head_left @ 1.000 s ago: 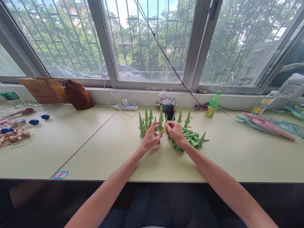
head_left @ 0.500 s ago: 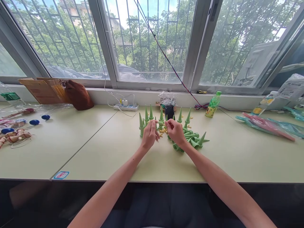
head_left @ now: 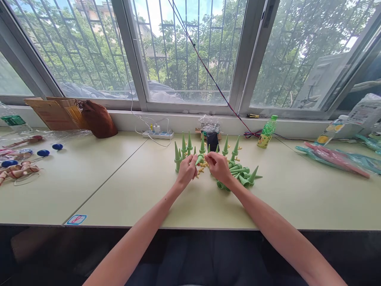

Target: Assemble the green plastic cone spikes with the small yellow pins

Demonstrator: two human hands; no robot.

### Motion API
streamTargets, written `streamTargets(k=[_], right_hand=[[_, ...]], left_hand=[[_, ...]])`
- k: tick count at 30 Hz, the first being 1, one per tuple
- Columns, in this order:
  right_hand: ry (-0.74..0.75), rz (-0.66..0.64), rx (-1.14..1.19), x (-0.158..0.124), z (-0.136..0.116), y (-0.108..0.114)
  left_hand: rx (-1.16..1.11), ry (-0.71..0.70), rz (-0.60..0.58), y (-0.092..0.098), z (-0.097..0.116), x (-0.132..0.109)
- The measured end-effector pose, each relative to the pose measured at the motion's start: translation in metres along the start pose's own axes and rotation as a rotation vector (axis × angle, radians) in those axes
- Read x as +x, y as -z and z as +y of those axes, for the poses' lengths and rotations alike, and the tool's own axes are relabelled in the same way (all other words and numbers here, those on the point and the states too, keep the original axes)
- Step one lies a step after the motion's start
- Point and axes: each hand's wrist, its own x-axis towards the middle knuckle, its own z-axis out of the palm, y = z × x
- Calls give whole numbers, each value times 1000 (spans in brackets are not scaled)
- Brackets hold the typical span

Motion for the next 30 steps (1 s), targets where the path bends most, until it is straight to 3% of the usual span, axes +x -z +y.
streamTargets(k=[12,30], right_hand=[[-33,-2,31,0,0,1],[-79,16,72,2,-1,6]], left_hand=[[-54,17,-38,3,-7,1],[-31,9,-109,3,1,-2]])
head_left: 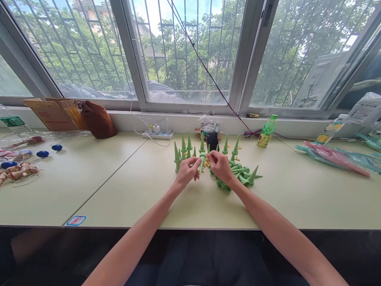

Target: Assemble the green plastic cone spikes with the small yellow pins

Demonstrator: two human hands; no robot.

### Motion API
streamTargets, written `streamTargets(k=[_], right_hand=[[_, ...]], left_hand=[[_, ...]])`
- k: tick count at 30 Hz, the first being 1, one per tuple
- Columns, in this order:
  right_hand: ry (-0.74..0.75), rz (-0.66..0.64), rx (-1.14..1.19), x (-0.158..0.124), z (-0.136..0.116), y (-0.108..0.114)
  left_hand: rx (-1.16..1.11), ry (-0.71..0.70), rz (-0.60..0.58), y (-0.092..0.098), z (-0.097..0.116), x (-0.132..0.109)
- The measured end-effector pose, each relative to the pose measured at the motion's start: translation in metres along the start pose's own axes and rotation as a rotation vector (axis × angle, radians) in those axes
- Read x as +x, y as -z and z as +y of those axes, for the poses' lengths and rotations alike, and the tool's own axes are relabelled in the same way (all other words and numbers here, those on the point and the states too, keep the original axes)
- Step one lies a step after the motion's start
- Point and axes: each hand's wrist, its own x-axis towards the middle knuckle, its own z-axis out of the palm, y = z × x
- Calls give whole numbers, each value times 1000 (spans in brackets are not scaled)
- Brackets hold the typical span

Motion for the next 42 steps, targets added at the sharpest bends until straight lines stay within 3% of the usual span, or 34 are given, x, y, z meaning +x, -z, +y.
streamTargets(k=[7,20,31,42], right_hand=[[-82,20,101,1,4,-2],[-348,-23,509,2,4,-7],[-634,-197,897,4,13,-5],[-518,-69,867,8,8,-2]], left_hand=[[-9,0,13,-2,-7,2],[-64,-55,41,-1,-18,7],[38,-125,87,-1,-16,5],[193,-224,121,-8,-10,2]])
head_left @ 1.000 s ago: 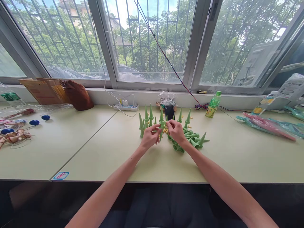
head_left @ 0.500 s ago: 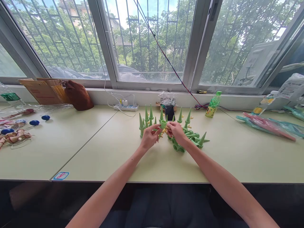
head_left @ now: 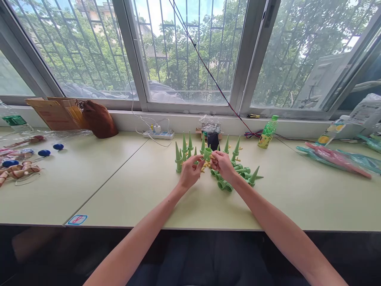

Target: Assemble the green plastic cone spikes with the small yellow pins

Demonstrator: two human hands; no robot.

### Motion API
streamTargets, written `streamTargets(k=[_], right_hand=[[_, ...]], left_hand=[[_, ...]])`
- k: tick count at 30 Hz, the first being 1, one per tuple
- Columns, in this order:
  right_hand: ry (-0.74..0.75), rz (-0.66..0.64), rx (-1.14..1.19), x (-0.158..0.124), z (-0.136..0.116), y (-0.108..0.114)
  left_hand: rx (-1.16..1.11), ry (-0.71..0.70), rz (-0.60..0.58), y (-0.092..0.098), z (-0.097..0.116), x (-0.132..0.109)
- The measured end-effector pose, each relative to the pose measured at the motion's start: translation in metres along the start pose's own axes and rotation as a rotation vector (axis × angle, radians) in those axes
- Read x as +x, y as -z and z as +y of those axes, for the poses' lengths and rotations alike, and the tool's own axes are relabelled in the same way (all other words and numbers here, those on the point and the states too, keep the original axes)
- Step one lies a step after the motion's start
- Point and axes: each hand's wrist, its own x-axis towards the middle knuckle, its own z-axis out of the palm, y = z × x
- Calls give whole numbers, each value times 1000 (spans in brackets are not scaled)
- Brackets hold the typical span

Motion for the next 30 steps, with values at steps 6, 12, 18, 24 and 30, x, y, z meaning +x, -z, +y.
streamTargets(k=[6,12,18,24,30], right_hand=[[206,22,-176,-5,-5,-4],[365,13,-490,-11,-8,-6],[538,-73,-764,-16,-8,-8],[523,-78,-767,-15,-6,-9],[485,-67,-718,-14,-3,-8]], left_hand=[[-32,55,23,1,4,-1],[-276,177,-18,1,8,1],[-464,323,-99,6,15,0],[-471,359,-126,8,13,1],[-461,340,-125,8,11,1]])
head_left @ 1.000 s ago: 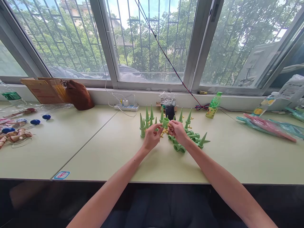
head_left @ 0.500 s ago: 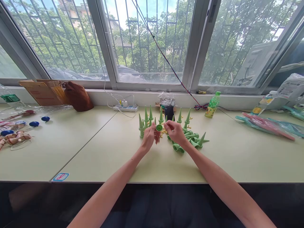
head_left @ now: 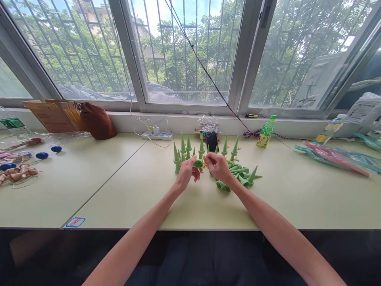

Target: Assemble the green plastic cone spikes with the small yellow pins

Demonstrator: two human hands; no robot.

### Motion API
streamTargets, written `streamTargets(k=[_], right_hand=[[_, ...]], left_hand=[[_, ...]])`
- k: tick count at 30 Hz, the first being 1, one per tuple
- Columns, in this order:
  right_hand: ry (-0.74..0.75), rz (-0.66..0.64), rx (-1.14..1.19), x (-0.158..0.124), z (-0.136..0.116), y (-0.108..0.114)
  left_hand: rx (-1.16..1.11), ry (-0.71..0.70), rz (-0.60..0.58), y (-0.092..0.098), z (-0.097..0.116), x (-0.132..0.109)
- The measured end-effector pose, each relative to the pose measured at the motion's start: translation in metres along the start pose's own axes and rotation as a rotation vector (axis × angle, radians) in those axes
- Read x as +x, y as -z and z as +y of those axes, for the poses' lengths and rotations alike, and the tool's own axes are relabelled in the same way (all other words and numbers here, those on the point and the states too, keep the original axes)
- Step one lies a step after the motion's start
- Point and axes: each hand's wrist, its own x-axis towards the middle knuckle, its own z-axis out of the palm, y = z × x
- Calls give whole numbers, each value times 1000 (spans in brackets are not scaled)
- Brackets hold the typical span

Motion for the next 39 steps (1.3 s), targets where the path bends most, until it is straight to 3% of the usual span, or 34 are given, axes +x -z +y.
streamTargets(k=[19,35,39], right_hand=[[-90,19,123,1,2,3],[-270,3,326,5,-1,5],[-325,-28,375,6,1,5]], left_hand=[[121,-117,-38,3,0,-1],[135,-147,31,0,-3,2],[208,-220,52,1,-8,3]])
